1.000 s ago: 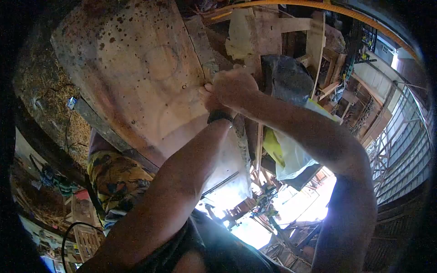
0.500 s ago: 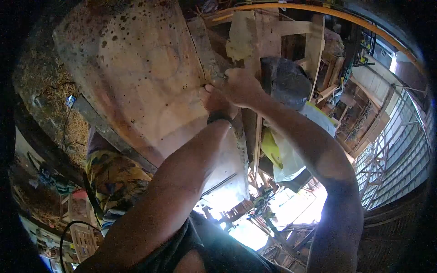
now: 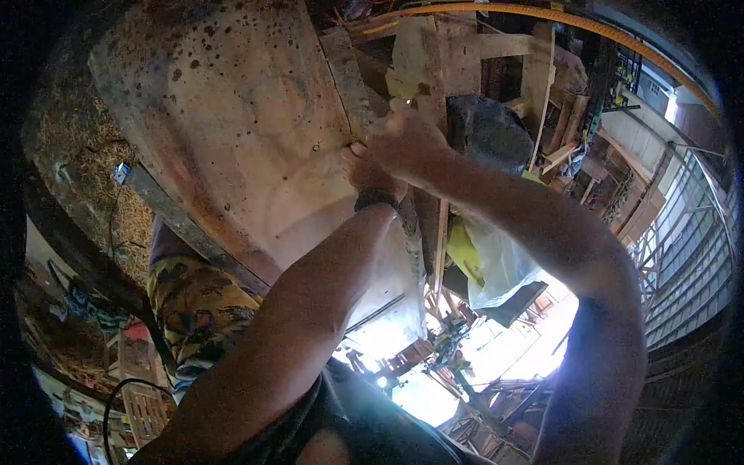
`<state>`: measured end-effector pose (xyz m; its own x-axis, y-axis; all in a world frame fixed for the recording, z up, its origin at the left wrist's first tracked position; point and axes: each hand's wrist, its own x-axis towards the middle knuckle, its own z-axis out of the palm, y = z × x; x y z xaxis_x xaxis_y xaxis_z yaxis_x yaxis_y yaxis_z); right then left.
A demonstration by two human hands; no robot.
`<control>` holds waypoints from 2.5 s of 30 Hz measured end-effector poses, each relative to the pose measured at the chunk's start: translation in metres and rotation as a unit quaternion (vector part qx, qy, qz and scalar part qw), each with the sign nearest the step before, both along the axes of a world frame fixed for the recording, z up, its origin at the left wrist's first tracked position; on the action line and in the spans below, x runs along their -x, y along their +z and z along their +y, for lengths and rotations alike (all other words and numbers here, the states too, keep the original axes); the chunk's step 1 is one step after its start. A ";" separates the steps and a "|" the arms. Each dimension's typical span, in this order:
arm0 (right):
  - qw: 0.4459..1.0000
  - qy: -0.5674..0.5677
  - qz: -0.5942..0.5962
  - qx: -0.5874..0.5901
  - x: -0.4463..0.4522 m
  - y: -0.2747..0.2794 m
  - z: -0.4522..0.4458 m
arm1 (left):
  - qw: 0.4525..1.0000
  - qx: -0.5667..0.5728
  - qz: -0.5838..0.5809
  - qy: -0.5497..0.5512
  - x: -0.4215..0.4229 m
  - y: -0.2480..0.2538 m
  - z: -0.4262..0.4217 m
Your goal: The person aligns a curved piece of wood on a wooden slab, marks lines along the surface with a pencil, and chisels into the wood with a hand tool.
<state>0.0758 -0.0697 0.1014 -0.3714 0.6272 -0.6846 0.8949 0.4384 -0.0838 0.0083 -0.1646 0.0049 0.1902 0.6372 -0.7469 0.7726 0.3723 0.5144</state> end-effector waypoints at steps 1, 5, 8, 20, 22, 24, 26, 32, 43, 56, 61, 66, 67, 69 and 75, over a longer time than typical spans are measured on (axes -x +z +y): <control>1.000 0.001 0.000 -0.004 0.004 -0.002 -0.002 | 1.000 0.009 -0.004 -0.027 0.002 0.000 -0.001; 0.993 -0.096 -0.056 0.050 0.017 -0.007 0.003 | 0.999 -0.013 -0.038 -0.026 0.002 -0.006 -0.006; 0.969 -0.208 -0.080 0.103 0.013 -0.010 0.005 | 0.998 -0.008 -0.054 -0.013 -0.009 -0.026 -0.027; 0.975 -0.213 -0.071 0.009 0.004 0.018 -0.003 | 0.998 0.050 -0.011 0.030 0.003 0.008 0.007; 0.980 -0.180 -0.074 0.042 0.002 0.016 0.002 | 0.996 0.086 -0.015 0.034 0.007 0.018 0.018; 0.985 -0.163 -0.051 0.034 -0.005 0.007 -0.001 | 0.998 0.035 -0.011 0.042 0.007 0.015 0.012; 0.989 -0.138 -0.042 0.036 -0.011 0.000 -0.002 | 0.999 -0.012 -0.005 0.050 0.003 0.006 0.004; 0.999 0.033 -0.009 0.029 -0.010 0.001 0.008 | 0.994 -0.084 0.028 0.063 -0.006 -0.006 -0.012; 0.947 -0.260 -0.161 0.096 0.036 -0.007 0.007 | 0.999 -0.038 -0.013 0.036 -0.004 -0.019 -0.019; 0.978 -0.169 -0.096 0.080 0.013 0.019 0.010 | 0.999 -0.024 0.007 0.036 -0.003 -0.010 -0.011; 0.993 -0.110 0.044 -0.029 0.000 0.007 0.004 | 0.995 -0.082 0.016 0.053 -0.002 0.001 -0.005; 0.999 -0.019 0.001 0.036 -0.003 0.004 0.010 | 0.999 -0.012 -0.003 0.033 0.001 -0.001 -0.002; 0.999 0.012 0.012 0.046 -0.001 0.006 0.012 | 0.999 -0.012 -0.009 0.031 0.003 -0.001 -0.003; 0.998 -0.006 -0.035 0.052 0.008 0.008 0.014 | 0.999 -0.029 0.011 0.010 0.002 -0.003 -0.005; 0.983 0.061 -0.142 0.099 0.031 0.015 0.015 | 0.999 -0.034 -0.009 0.041 0.000 -0.005 -0.005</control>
